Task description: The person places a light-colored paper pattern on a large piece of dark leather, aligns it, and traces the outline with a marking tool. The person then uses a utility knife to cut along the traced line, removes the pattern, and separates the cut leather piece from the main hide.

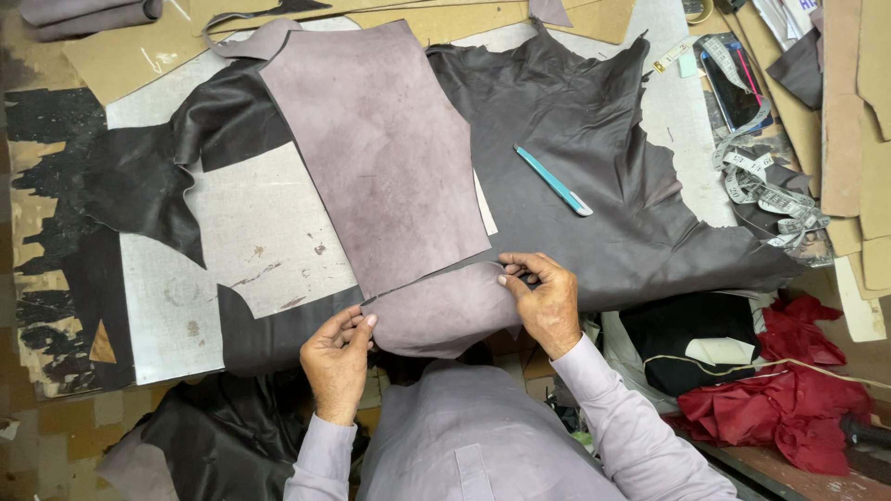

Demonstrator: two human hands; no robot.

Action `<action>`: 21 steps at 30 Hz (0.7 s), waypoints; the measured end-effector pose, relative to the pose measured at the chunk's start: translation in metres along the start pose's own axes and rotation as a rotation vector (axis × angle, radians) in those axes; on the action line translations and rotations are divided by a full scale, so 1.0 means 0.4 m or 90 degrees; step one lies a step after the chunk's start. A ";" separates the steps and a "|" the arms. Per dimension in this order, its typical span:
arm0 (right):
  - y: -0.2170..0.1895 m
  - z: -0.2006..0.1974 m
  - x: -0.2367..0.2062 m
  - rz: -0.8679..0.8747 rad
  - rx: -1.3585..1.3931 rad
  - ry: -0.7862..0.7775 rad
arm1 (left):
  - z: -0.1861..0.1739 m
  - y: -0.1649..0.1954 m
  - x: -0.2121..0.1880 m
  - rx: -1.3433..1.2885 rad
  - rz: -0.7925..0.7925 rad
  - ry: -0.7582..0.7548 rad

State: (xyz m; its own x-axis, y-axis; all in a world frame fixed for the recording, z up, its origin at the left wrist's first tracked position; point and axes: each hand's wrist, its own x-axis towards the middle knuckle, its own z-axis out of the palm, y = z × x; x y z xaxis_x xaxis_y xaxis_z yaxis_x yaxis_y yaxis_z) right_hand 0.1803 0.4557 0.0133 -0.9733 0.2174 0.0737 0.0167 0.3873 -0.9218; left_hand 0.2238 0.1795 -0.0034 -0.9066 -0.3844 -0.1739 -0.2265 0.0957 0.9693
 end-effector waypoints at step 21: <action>-0.044 0.042 0.070 0.056 -0.116 0.017 | 0.031 0.067 0.022 0.215 -0.003 0.083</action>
State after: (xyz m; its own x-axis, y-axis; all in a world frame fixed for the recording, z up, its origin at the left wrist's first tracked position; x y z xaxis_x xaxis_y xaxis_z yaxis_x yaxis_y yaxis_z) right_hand 0.1488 0.4398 0.0252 -0.9600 0.2799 0.0076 0.1452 0.5207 -0.8413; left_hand 0.2055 0.1900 0.0189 -0.8575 -0.4970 -0.1332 -0.3550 0.3840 0.8524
